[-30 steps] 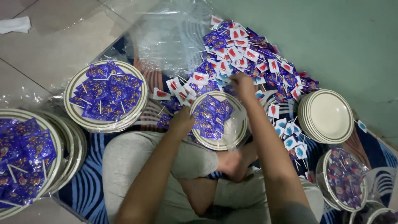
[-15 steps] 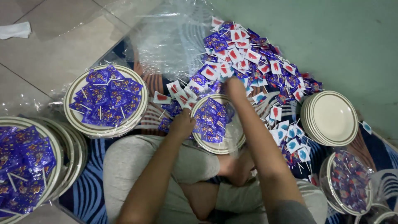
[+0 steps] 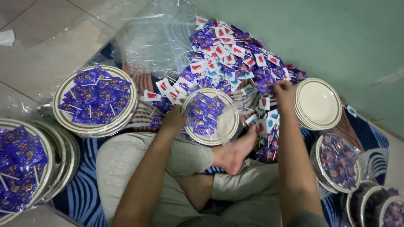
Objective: Arranging small packets on plates and wrapping them with plastic film
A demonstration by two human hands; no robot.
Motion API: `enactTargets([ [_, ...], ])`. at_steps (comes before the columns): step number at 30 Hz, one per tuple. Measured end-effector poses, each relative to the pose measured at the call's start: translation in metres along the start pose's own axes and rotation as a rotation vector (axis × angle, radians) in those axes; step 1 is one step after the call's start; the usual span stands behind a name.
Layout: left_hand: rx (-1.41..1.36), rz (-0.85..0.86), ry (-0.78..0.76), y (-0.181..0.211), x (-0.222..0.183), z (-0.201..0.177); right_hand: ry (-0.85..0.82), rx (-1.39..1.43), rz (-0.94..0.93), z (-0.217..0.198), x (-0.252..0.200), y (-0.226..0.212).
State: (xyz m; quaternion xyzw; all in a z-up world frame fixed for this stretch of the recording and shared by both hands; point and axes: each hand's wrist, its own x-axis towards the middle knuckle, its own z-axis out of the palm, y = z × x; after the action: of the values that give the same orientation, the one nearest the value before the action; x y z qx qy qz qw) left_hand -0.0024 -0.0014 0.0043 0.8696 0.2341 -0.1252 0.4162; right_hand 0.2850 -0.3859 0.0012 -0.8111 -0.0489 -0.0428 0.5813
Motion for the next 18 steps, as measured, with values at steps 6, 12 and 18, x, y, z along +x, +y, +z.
enactTargets([
  [6, -0.009, 0.014, -0.02, -0.008, 0.009, 0.003, -0.273, -0.529, -0.082, -0.044, -0.035, -0.034],
  [12, -0.027, 0.046, -0.056, 0.001, -0.005, -0.007, -0.153, -0.873, 0.015, -0.061, -0.035, 0.087],
  [18, -0.05, 0.043, -0.005, 0.002, -0.007, -0.005, -0.231, -0.958, 0.162, -0.037, -0.115, 0.053],
])
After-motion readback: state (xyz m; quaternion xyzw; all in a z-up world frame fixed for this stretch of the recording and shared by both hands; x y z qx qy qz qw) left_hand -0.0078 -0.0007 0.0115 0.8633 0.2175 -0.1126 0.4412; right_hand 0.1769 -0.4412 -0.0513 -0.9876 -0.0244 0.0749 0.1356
